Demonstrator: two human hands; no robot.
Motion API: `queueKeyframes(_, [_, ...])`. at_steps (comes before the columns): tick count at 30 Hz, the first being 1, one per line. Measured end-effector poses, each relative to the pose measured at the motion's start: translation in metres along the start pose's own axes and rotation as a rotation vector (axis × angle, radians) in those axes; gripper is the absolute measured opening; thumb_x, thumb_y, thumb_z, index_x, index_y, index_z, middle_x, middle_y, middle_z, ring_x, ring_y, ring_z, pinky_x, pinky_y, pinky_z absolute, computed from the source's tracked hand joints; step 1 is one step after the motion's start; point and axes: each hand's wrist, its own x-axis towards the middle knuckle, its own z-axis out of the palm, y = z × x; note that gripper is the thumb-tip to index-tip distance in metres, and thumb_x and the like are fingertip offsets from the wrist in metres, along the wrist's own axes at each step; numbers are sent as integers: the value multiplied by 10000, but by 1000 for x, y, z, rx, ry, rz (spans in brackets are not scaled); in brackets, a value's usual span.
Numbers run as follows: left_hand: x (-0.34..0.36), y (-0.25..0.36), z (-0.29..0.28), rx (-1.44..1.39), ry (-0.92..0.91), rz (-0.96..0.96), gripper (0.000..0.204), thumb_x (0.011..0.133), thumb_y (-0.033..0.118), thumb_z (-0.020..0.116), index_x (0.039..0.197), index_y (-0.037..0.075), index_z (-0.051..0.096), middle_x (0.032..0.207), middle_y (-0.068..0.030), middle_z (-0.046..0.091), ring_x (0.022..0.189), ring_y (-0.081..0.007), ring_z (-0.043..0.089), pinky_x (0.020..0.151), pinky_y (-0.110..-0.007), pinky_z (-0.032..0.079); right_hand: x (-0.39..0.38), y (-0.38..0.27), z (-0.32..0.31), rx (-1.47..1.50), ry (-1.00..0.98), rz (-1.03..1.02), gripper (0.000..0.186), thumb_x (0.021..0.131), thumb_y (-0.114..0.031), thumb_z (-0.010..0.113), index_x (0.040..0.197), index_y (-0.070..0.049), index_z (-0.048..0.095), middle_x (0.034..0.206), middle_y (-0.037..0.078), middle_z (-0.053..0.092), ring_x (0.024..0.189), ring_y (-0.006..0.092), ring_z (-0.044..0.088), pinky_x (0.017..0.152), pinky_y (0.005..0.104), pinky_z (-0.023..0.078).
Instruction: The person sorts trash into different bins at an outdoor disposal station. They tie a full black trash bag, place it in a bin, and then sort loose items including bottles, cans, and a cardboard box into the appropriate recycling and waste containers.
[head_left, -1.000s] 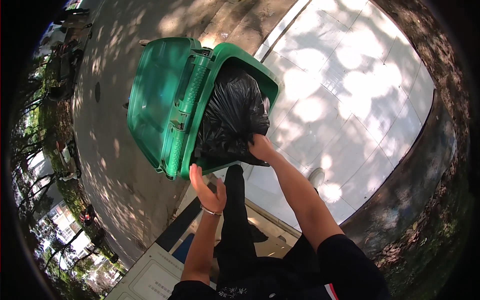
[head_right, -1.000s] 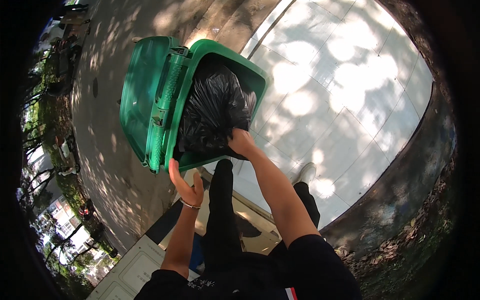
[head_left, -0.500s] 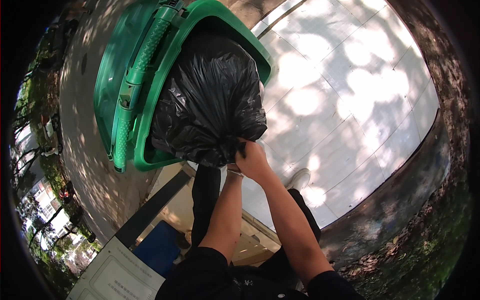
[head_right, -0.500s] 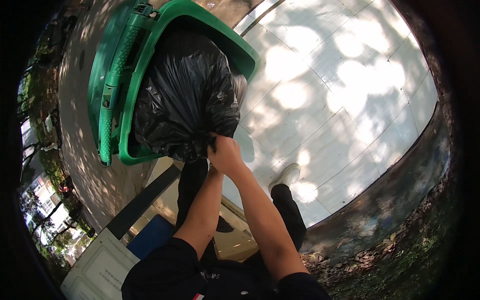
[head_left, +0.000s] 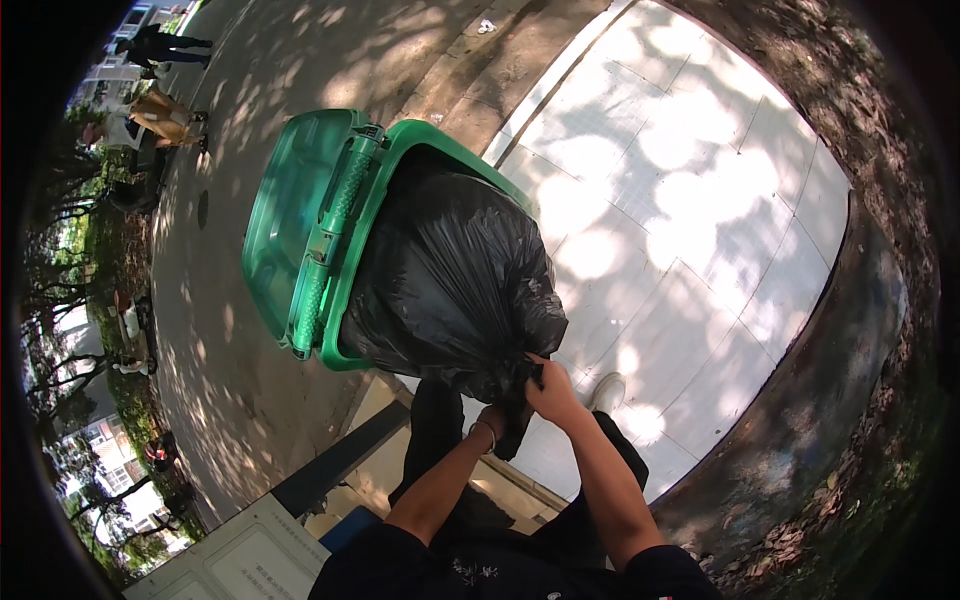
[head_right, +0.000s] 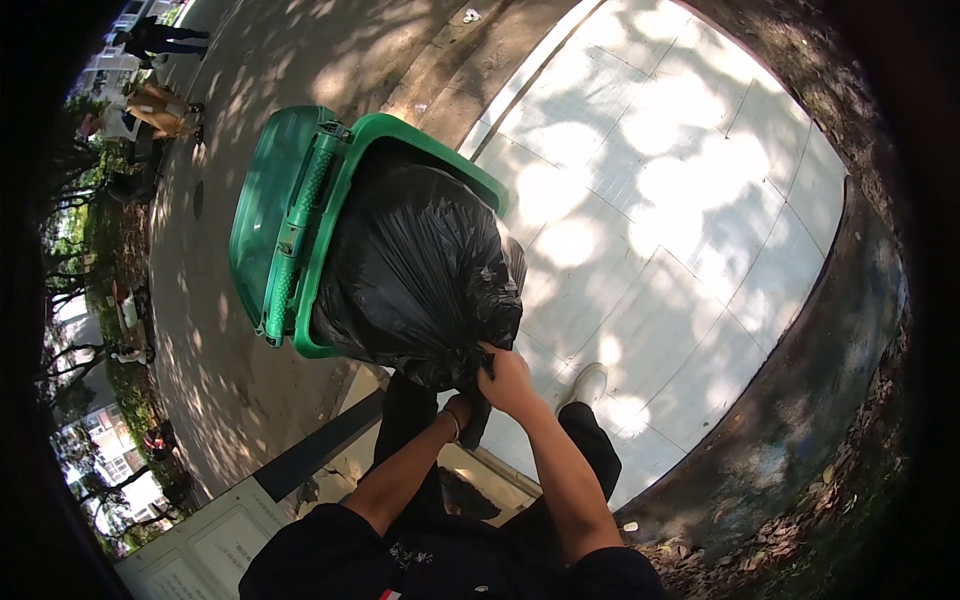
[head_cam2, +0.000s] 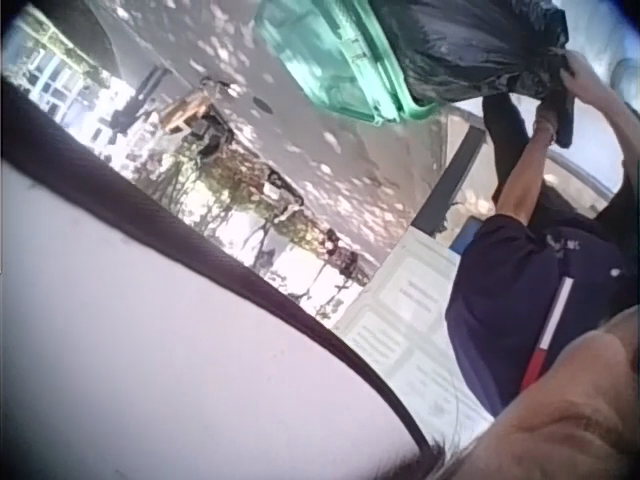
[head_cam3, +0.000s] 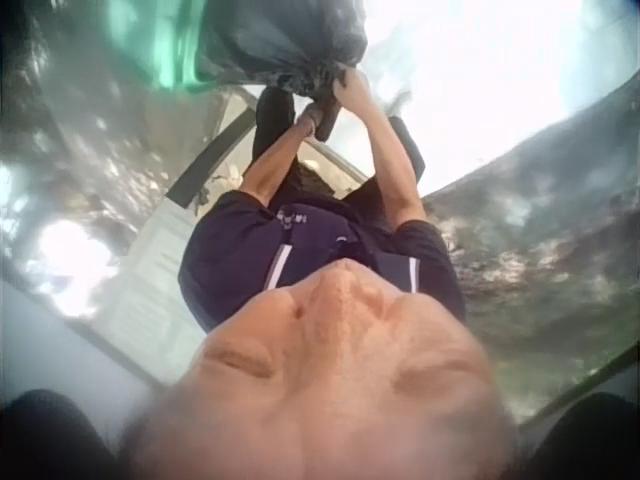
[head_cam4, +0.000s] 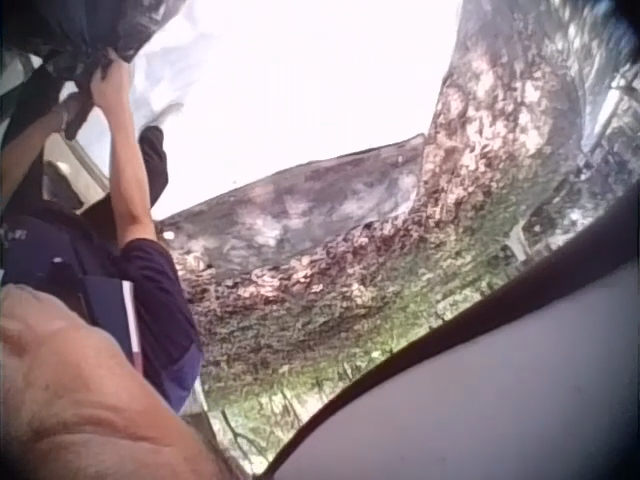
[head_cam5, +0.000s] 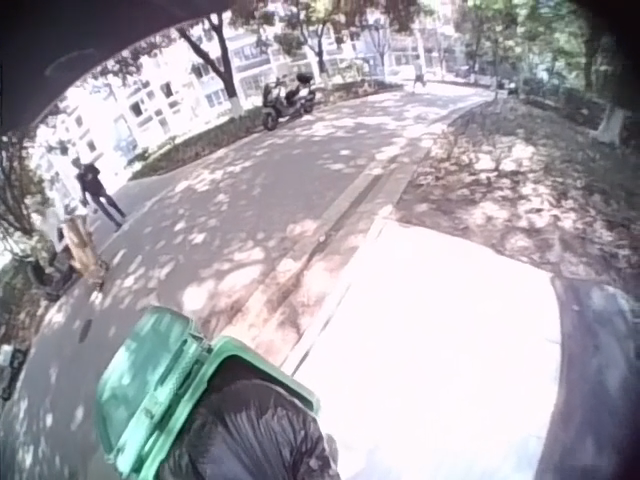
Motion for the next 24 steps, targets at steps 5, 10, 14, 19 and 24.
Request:
queueKeyframes(5, [31,-40,115,189,18,188,391,841,277,370,1178,84,413,1159,-106,470,1017,-222,469,829,-320,375,-51,-19,-29,130,27,-16,411,620,-43,465,1025,-18,524,588,227,476,543,361,489,504,377,397])
queueKeyframes(10, [-52,30,68,281,-240,413,367,747,323,527,927,4,509,858,-175,563,758,-267,545,641,-355,404,-106,-31,-59,139,89,-12,360,613,-3,423,957,5,526,629,223,495,584,342,514,555,345,419])
queueKeyframes(14, [-130,125,12,-52,-213,433,283,697,186,610,882,-13,533,697,-118,592,656,-209,576,592,-322,419,-153,-60,-100,218,103,-13,317,630,38,362,904,20,521,609,128,498,586,150,470,565,270,402])
queueKeyframes(19, [-193,174,15,-863,-564,155,368,814,328,435,964,2,515,623,-93,581,558,-185,579,497,-282,441,-222,-114,-135,168,213,33,298,675,43,329,906,50,517,661,25,514,633,85,412,586,224,381])
queueKeyframes(24, [-258,194,-21,-975,-793,368,278,861,237,389,906,4,534,620,-92,563,550,-180,569,495,-282,445,-260,-234,-165,124,515,-60,302,704,59,334,949,64,511,719,56,549,686,81,466,639,221,397])
